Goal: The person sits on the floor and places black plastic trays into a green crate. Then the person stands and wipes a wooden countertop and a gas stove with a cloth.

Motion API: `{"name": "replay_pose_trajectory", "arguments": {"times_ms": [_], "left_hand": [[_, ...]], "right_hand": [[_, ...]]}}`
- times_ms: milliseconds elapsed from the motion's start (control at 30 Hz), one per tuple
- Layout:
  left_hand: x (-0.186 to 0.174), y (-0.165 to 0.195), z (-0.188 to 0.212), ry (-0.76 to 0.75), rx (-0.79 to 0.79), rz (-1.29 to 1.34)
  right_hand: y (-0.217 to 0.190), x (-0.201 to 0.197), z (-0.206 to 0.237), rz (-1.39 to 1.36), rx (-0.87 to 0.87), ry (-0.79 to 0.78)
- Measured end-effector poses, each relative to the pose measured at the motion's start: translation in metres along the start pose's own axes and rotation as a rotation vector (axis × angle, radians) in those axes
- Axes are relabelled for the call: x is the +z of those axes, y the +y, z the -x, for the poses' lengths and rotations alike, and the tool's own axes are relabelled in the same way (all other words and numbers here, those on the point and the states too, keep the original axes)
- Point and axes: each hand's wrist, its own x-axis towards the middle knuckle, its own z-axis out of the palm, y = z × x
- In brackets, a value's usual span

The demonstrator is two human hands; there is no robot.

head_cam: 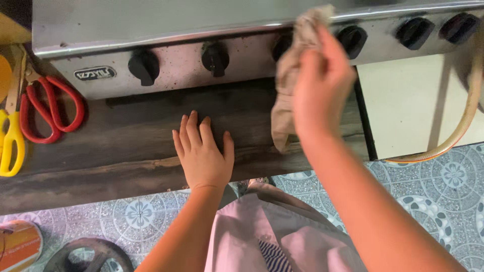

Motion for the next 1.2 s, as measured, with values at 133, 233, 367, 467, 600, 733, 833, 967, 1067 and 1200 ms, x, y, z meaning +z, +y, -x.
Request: {"name": "replay_pose_trajectory", "arguments": {"times_ms": [133, 233, 367, 467, 600, 733, 833, 967, 1067, 1200], "left_hand": [[-0.001, 0.000, 0.002, 0.001, 0.006, 0.001], [-0.001, -0.001, 0.003, -0.003, 0.014, 0.008], [0.002, -0.002, 0.002, 0.018, 0.019, 0.076], [-0.002, -0.009, 0.000, 0.017, 0.021, 0.161], [-0.023, -0.021, -0.015, 0.005, 0.041, 0.326], [-0.042, -0.031, -0.066, 0.208, 0.174, 0.288], [-0.047, -0.040, -0.104, 0.164, 0.218, 0.063], [-0.052, -0.049, -0.118, 0.006, 0.259, -0.081], [-0.052, -0.051, -0.117, -0.053, 0.237, -0.113], [-0.052, -0.053, -0.118, -0.115, 0.231, -0.148]], "right_hand": [[0.011, 0.055, 0.028, 0.400, -0.109, -0.255], [0.014, 0.072, 0.049, 0.607, -0.107, -0.393], [0.009, 0.079, 0.052, 0.881, -0.132, -0.484], [0.003, 0.071, 0.043, 0.806, -0.074, -0.451], [-0.003, 0.066, 0.047, 0.956, 0.086, -0.507], [-0.004, 0.072, 0.053, 1.032, 0.119, -0.532], [-0.006, 0.077, 0.050, 1.006, -0.155, -0.397], [-0.008, 0.076, 0.048, 1.108, 0.267, -0.551], [-0.008, 0.076, 0.051, 1.038, -0.014, -0.415], [-0.004, 0.082, 0.052, 0.976, 0.103, -0.417]]}}
